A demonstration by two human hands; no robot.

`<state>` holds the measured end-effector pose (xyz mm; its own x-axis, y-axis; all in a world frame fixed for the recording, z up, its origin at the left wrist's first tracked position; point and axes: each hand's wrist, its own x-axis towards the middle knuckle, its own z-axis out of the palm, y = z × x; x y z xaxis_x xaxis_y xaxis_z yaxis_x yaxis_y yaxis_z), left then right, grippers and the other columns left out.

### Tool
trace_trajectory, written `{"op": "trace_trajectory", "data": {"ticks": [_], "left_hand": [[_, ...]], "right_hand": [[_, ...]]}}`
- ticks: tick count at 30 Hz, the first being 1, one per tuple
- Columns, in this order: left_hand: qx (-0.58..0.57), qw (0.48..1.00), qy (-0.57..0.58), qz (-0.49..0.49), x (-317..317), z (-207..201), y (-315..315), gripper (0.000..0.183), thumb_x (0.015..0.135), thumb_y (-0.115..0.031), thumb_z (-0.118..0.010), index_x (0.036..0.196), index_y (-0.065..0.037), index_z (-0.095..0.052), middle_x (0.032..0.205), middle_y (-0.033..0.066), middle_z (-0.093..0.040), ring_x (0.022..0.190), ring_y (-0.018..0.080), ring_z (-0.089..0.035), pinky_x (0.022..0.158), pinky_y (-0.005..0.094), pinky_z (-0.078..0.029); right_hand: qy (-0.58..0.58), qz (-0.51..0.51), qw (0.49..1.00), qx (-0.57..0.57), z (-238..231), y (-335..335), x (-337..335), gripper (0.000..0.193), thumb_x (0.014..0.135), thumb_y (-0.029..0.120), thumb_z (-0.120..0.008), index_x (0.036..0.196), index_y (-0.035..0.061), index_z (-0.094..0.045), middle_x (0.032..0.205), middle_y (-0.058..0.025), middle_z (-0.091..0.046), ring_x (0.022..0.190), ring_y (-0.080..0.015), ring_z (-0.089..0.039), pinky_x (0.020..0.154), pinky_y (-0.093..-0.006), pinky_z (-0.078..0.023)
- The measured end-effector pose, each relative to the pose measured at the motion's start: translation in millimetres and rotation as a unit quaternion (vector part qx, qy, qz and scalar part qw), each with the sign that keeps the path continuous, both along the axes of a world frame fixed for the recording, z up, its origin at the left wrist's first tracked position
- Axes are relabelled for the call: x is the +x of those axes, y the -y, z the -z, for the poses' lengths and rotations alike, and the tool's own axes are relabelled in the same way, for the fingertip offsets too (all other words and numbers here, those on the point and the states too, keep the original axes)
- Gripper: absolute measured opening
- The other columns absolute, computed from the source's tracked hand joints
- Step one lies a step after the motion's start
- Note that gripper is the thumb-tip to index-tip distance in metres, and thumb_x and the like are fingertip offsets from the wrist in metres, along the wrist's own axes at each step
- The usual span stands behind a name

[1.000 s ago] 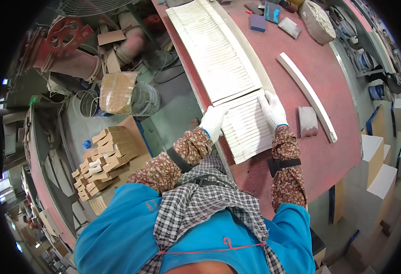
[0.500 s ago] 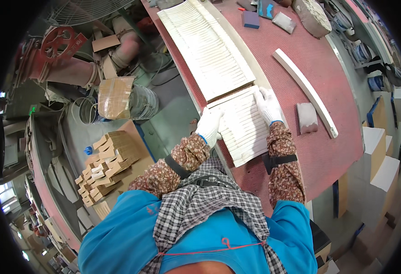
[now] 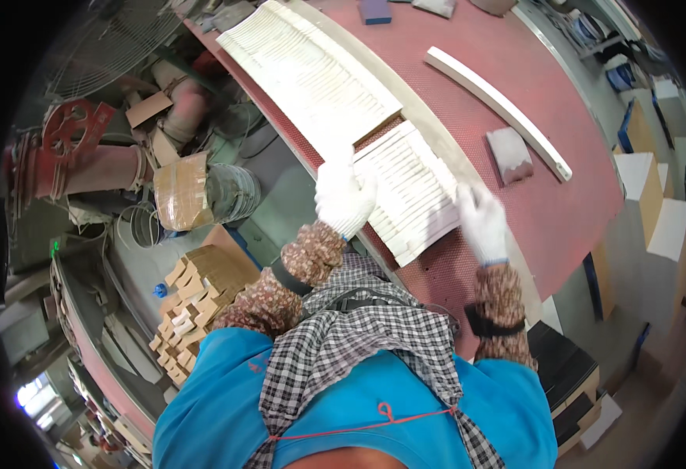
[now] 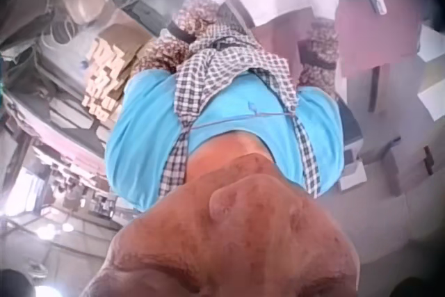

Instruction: The person is sorting and stacking curved wooden pieces in a manufacturing facility.

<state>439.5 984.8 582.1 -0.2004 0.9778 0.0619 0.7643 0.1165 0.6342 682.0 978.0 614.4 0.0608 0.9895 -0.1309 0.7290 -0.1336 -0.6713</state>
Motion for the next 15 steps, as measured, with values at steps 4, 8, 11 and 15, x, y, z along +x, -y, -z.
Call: {"op": "trace_trajectory", "data": {"ticks": [4,8,11,15], "left_hand": [[0.021,0.988,-0.108,0.112,19,20,-29,0.058,0.081,-0.031,-0.069,0.125,0.001,-0.050,0.111,0.0149,-0.055,0.110,0.0308,-0.053,0.097,0.0440,-0.042],[-0.128,0.959,-0.195,0.160,32,18,-48,0.071,0.086,-0.035,-0.064,0.138,0.005,-0.040,0.127,0.0202,-0.054,0.117,0.0377,-0.053,0.102,0.0471,-0.042],[0.000,0.970,-0.231,0.078,21,32,-43,0.070,0.085,-0.038,-0.067,0.134,0.007,-0.045,0.129,0.0214,-0.054,0.121,0.0345,-0.052,0.105,0.0463,-0.040],[-0.115,0.979,-0.127,0.110,-7,-10,-24,0.069,0.084,-0.035,-0.067,0.136,0.006,-0.044,0.132,0.0254,-0.052,0.122,0.0406,-0.050,0.101,0.0501,-0.046]], "right_hand": [[-0.164,0.151,0.929,-0.296,21,83,5,0.039,0.099,0.032,-0.057,0.110,-0.0044,-0.068,0.084,-0.0102,-0.068,0.066,-0.0141,-0.062,0.055,-0.0292,-0.050],[-0.300,0.177,0.883,-0.316,46,110,-15,0.043,0.099,0.034,-0.056,0.109,-0.0068,-0.066,0.085,-0.0097,-0.067,0.062,-0.0127,-0.061,0.054,-0.0280,-0.052],[-0.310,0.159,0.885,-0.310,47,101,-28,0.043,0.099,0.035,-0.057,0.107,-0.0072,-0.066,0.084,-0.0096,-0.066,0.063,-0.0130,-0.062,0.053,-0.0284,-0.052],[-0.325,0.167,0.885,-0.288,34,97,-30,0.041,0.099,0.033,-0.059,0.107,-0.0077,-0.064,0.084,-0.0090,-0.065,0.064,-0.0127,-0.063,0.053,-0.0268,-0.051]]}}
